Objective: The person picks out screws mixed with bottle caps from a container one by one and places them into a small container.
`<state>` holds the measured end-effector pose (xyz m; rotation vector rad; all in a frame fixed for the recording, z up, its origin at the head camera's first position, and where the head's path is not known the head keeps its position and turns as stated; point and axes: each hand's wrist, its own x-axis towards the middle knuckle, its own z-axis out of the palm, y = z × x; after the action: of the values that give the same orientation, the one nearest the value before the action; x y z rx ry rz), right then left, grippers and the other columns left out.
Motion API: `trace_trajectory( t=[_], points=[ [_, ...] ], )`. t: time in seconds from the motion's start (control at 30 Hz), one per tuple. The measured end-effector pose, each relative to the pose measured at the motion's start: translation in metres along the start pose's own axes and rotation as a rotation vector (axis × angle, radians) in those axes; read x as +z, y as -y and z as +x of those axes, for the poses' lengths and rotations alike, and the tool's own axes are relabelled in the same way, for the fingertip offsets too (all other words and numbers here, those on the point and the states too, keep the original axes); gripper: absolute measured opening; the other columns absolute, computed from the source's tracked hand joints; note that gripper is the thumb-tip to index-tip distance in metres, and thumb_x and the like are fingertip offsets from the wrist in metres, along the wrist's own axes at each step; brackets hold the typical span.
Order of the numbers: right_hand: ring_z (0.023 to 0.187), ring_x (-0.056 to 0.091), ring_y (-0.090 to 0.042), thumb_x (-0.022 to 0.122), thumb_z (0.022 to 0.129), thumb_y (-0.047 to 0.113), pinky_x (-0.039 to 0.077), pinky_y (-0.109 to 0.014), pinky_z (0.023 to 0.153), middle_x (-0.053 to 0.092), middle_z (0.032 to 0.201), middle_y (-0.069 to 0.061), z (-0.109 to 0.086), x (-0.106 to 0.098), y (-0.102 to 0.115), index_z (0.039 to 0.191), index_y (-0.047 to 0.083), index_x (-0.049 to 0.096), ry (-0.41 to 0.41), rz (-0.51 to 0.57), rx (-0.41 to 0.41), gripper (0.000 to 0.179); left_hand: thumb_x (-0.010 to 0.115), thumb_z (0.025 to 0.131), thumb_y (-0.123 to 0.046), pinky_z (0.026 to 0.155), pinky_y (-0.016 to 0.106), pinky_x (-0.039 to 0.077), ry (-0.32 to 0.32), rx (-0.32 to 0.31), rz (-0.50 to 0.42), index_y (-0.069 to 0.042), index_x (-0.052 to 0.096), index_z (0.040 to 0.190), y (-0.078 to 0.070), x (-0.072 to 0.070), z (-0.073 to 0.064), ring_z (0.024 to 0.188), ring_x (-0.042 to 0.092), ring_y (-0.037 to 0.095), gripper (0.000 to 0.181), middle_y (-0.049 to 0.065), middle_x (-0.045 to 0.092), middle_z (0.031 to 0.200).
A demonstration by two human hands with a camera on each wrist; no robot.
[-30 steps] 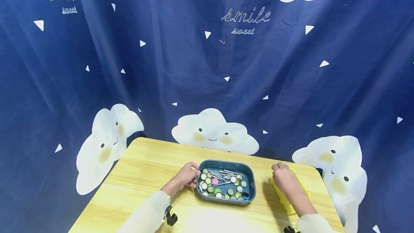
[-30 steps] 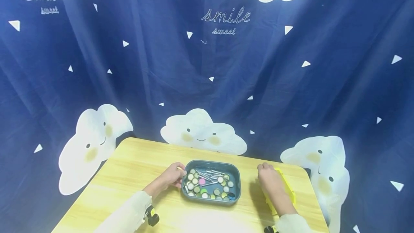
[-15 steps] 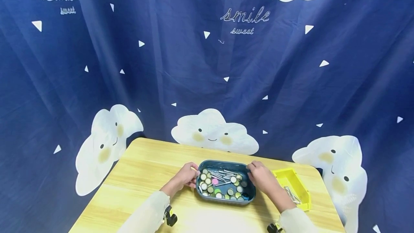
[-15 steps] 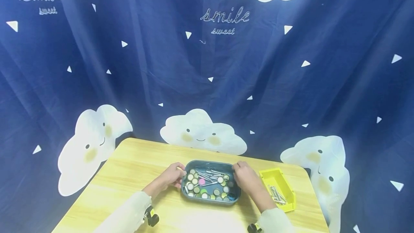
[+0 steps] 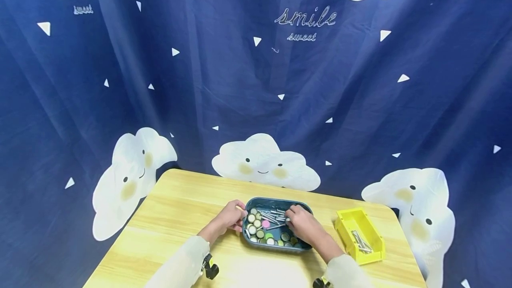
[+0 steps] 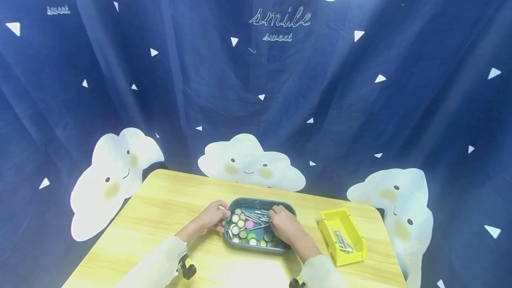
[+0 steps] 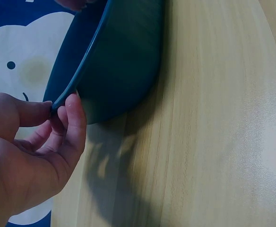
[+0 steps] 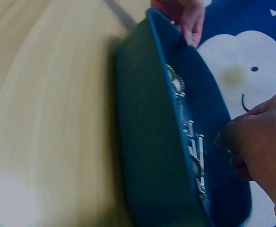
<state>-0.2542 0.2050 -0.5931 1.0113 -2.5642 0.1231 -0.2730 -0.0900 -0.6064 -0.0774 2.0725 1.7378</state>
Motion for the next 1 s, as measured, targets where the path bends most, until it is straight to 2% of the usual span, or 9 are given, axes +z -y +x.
trace_trajectory(
  t=[0.2, 0.43, 0.6, 0.73, 1.0],
  points=[
    [0.083, 0.060, -0.016, 0.082, 0.086, 0.011, 0.060, -0.029, 0.071, 0.064, 0.088, 0.001, 0.009, 0.009, 0.014, 0.094, 0.011, 0.074, 0.041, 0.014, -0.029, 0.011, 0.056, 0.097, -0.004, 0.046, 0.023, 0.059, -0.001, -0.004, -0.006, 0.003, 0.051, 0.124, 0.001, -0.002, 0.000, 0.054, 0.053, 0.010, 0.028, 0.005, 0.056, 0.070],
    [0.082, 0.058, -0.015, 0.080, 0.089, 0.016, 0.059, -0.027, 0.069, 0.065, 0.089, 0.002, 0.020, 0.023, 0.024, 0.089, 0.015, 0.071, 0.121, -0.032, -0.062, 0.009, 0.056, 0.097, -0.004, 0.044, 0.022, 0.057, -0.009, -0.007, -0.014, 0.003, 0.051, 0.123, 0.003, -0.003, -0.001, 0.054, 0.054, 0.010, 0.028, 0.005, 0.057, 0.071],
    [0.087, 0.062, -0.016, 0.077, 0.091, 0.018, 0.062, -0.029, 0.075, 0.067, 0.092, 0.001, 0.024, 0.034, 0.029, 0.091, 0.014, 0.072, 0.143, -0.039, -0.083, 0.006, 0.056, 0.096, -0.004, 0.043, 0.021, 0.057, -0.006, 0.002, -0.016, 0.003, 0.051, 0.123, 0.002, -0.003, -0.002, 0.053, 0.053, 0.010, 0.028, 0.004, 0.056, 0.071],
    [0.091, 0.065, -0.017, 0.073, 0.093, 0.017, 0.063, -0.029, 0.081, 0.070, 0.095, 0.000, 0.026, 0.035, 0.031, 0.094, 0.011, 0.074, 0.180, -0.059, -0.101, 0.006, 0.057, 0.096, -0.004, 0.043, 0.022, 0.057, -0.007, 0.001, -0.012, 0.003, 0.051, 0.122, 0.001, -0.003, -0.003, 0.053, 0.053, 0.010, 0.027, 0.006, 0.057, 0.073],
    [0.082, 0.064, -0.017, 0.073, 0.089, 0.011, 0.062, -0.028, 0.074, 0.069, 0.087, 0.000, 0.026, 0.033, 0.035, 0.089, 0.012, 0.075, 0.170, -0.116, -0.109, 0.003, 0.056, 0.094, -0.003, 0.046, 0.023, 0.059, 0.004, 0.003, -0.017, 0.004, 0.051, 0.123, -0.002, -0.002, -0.002, 0.055, 0.054, 0.010, 0.030, 0.006, 0.058, 0.074]
  ],
)
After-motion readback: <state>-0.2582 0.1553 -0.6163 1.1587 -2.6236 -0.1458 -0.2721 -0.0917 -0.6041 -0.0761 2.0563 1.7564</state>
